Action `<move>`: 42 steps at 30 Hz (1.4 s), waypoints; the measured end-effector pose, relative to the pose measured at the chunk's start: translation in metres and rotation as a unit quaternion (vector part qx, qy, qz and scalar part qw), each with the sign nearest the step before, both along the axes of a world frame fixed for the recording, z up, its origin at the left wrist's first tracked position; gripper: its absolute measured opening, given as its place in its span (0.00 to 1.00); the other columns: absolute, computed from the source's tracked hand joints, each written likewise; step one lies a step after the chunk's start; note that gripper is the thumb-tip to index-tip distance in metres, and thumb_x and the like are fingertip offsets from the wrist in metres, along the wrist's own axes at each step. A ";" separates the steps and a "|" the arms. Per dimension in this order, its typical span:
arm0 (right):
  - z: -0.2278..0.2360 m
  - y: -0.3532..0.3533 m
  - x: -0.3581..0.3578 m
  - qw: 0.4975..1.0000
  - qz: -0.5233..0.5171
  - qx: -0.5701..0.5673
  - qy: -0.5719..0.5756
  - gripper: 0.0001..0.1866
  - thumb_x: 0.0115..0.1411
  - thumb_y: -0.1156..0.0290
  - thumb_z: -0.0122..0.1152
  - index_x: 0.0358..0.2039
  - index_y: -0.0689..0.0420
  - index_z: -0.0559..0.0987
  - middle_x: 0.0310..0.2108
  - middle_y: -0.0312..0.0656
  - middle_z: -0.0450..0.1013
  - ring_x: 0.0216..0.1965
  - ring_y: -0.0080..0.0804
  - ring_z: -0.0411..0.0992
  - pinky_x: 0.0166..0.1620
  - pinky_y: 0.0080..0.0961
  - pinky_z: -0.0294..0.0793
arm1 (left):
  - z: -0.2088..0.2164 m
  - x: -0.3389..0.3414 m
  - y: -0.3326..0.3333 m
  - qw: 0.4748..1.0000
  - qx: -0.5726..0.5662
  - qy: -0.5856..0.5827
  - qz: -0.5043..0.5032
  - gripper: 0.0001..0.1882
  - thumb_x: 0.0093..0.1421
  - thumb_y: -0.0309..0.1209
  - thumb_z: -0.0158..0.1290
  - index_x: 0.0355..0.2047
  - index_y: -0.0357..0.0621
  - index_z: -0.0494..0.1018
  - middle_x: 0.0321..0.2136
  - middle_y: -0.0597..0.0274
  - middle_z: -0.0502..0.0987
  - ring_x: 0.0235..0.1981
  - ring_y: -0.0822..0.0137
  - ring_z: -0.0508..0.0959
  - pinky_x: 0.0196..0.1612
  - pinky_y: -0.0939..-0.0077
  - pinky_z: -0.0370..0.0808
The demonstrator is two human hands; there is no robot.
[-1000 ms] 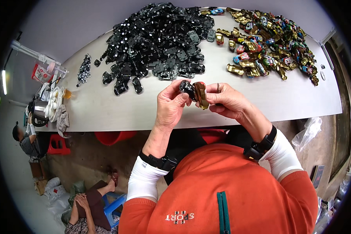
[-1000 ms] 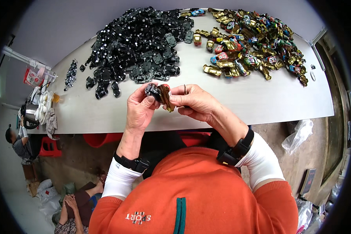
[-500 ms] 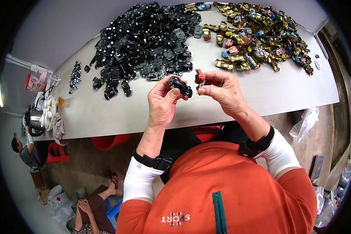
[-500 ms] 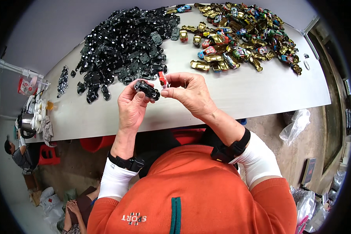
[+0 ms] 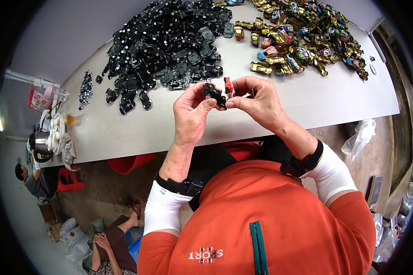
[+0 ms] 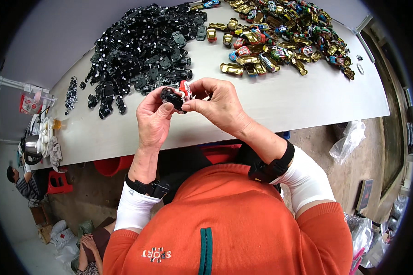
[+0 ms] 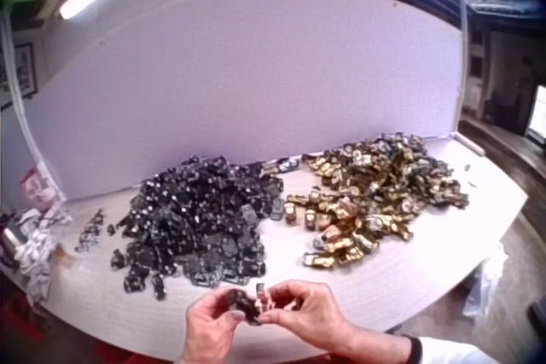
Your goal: The person assembles miniature toy cars by hand at a table. They pick up a black car body and a colored chassis, align them, and press them together to form a complete unit. The person repeats this process with multiple cars, handling them one at a time and placing the finished units into a pile on the right side of the table.
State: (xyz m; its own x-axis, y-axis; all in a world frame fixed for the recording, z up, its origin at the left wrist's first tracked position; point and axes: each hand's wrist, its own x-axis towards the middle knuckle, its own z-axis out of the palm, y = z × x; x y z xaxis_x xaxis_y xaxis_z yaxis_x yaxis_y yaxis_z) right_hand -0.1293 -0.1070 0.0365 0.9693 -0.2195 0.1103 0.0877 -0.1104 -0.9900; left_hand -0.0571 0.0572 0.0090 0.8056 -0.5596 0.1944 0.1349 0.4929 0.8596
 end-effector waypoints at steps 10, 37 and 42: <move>0.012 0.005 -0.005 0.953 0.049 -0.239 -0.182 0.33 0.40 0.79 0.70 0.51 0.53 0.72 0.30 0.41 0.73 0.29 0.32 0.73 0.30 0.24 0.75 | 0.010 -0.001 0.003 1.000 -0.001 -0.006 -0.014 0.20 0.49 0.21 0.61 0.44 0.34 0.71 0.35 0.60 0.77 0.35 0.71 0.76 0.37 0.78 0.76; 0.040 0.014 -0.018 0.895 0.093 -0.417 -0.128 0.29 0.50 0.80 0.58 0.54 0.64 0.64 0.30 0.49 0.69 0.27 0.43 0.73 0.29 0.33 0.74 | 0.024 -0.016 0.003 0.995 0.064 -0.081 0.000 0.17 0.51 0.17 0.57 0.43 0.31 0.71 0.35 0.61 0.74 0.34 0.73 0.76 0.37 0.81 0.77; 0.041 0.010 -0.012 0.913 0.112 -0.341 -0.193 0.32 0.47 0.81 0.63 0.54 0.62 0.64 0.30 0.47 0.68 0.28 0.43 0.73 0.30 0.33 0.74 | 0.024 -0.012 0.010 0.998 0.027 -0.052 -0.028 0.18 0.50 0.18 0.59 0.43 0.32 0.72 0.33 0.62 0.74 0.34 0.73 0.76 0.38 0.81 0.76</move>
